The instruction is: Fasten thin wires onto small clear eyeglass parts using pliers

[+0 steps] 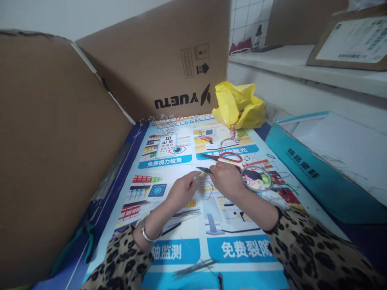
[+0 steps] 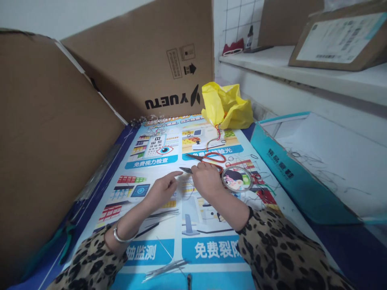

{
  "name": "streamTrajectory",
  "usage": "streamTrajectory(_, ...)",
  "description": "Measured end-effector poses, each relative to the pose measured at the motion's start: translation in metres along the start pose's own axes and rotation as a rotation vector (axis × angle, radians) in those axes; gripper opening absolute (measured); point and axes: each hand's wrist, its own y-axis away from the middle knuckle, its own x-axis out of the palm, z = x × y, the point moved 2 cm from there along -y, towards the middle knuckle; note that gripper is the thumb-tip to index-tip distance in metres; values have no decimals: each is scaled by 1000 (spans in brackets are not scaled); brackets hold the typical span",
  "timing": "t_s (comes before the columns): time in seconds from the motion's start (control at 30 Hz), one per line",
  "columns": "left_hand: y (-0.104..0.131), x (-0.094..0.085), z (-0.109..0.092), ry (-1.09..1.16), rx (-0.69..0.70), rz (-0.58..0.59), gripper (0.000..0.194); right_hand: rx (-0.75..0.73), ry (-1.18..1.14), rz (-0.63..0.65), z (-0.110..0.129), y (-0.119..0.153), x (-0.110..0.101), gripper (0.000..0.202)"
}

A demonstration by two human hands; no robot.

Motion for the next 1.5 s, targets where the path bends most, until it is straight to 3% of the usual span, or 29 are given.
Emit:
streamTrajectory(0.3, 0, -5, 13, 109, -153, -106, 15, -41, 36, -31, 0, 2, 1, 22)
streamTrajectory(0.67, 8, -6, 15, 111, -215, -261, 17, -5, 34, -114, -5, 1, 3, 22)
streamTrajectory(1.1, 8, -3, 18, 101, -188, -134, 22, 5, -41, -221, -7, -1, 5, 21)
streamTrajectory(1.3, 8, -6, 17, 146, -204, -120, 9, 8, -87, -176, -7, -1, 5, 21)
streamTrajectory(1.5, 6, -8, 16, 143, -234, -68, 9, 35, -108, -106, -7, -1, 3, 20)
